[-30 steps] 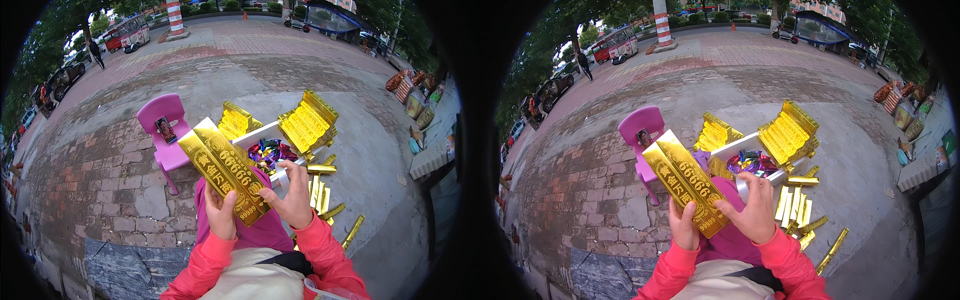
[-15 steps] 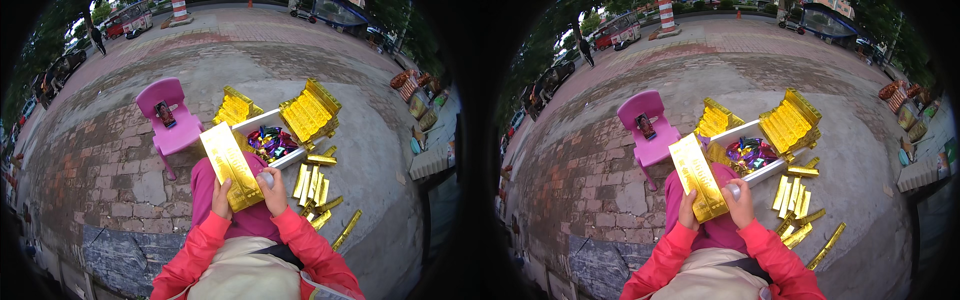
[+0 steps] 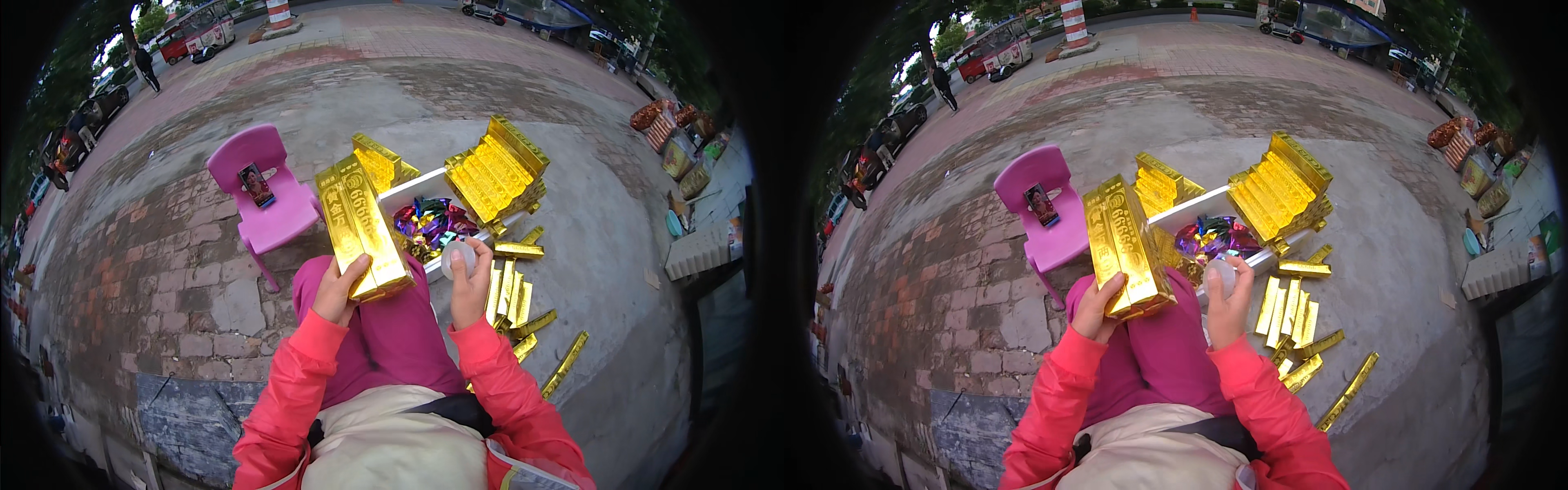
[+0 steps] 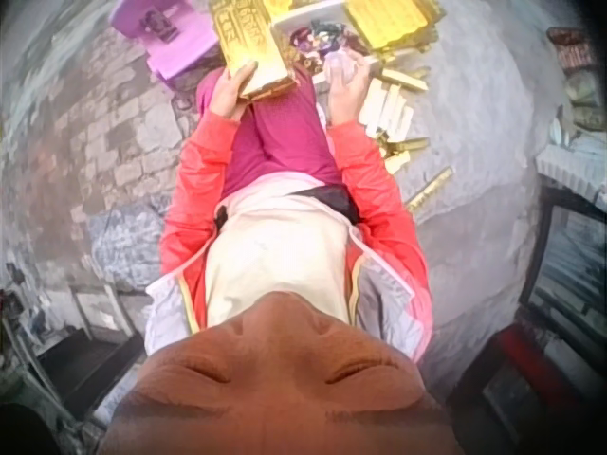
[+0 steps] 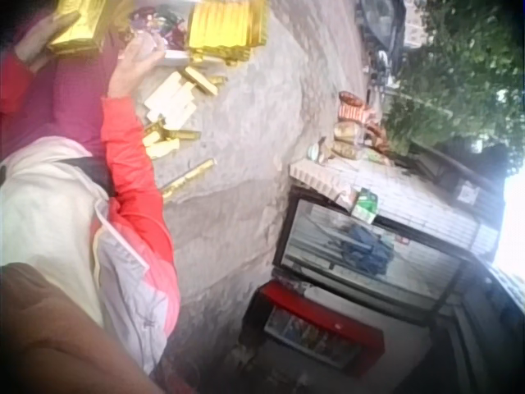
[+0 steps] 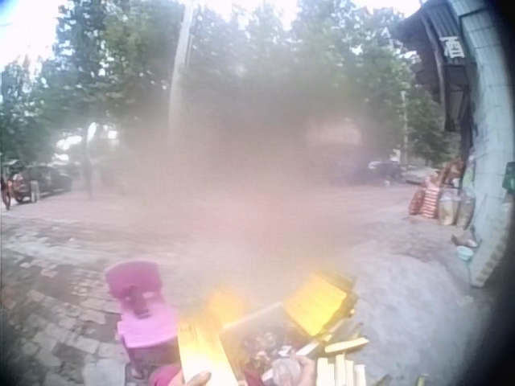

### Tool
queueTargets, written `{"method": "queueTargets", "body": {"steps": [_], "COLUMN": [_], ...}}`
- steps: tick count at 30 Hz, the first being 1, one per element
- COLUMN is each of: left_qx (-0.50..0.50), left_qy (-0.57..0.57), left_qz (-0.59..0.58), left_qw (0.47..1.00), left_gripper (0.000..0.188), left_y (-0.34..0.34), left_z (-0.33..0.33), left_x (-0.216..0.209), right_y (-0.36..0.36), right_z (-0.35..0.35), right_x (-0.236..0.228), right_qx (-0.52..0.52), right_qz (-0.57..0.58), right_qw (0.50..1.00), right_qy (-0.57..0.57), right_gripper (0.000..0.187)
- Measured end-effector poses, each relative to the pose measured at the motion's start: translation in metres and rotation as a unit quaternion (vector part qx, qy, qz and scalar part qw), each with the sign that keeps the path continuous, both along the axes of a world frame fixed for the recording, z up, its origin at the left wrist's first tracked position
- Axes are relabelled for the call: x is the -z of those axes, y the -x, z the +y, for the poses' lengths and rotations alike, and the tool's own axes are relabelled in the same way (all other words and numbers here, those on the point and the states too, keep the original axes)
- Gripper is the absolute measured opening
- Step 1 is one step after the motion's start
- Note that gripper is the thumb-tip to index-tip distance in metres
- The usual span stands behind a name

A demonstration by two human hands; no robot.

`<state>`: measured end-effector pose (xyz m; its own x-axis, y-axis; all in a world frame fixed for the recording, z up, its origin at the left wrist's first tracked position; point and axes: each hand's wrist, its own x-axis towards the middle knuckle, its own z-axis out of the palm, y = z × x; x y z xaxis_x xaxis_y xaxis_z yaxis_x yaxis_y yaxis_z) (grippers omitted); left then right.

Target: The person sits on the ground and assembles flat, gold-colored paper sheets into rectangular bars by folding and taping them. They repeatedly pick up sheets, fold them into bar shapes, and secure the edges with clear tape, stacking the finished bars nearby.

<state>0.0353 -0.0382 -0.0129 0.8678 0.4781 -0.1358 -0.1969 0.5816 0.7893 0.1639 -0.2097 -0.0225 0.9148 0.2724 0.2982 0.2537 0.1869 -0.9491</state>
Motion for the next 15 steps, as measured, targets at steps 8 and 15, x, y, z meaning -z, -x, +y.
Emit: {"method": "queueTargets", "body": {"steps": [8,15], "left_qx": [0.124,0.004], "left_qy": [0.096,-0.182], "left_qz": [0.184,0.419], "left_qw": [0.97,0.89], "left_gripper": [0.041,0.078], "left_y": [-0.182,-0.272], "left_z": [0.032,-0.03], "left_x": [0.063,0.187], "right_y": [-0.083,-0.103], "right_z": [-0.059,-0.076], "right_x": [0.013,0.04], "right_qx": [0.091,0.087], "right_qz": [0.038,0.069], "right_qw": [0.995,0.992], "right_qy": [0.01,0.059], "right_gripper": [0.031,0.027]}}
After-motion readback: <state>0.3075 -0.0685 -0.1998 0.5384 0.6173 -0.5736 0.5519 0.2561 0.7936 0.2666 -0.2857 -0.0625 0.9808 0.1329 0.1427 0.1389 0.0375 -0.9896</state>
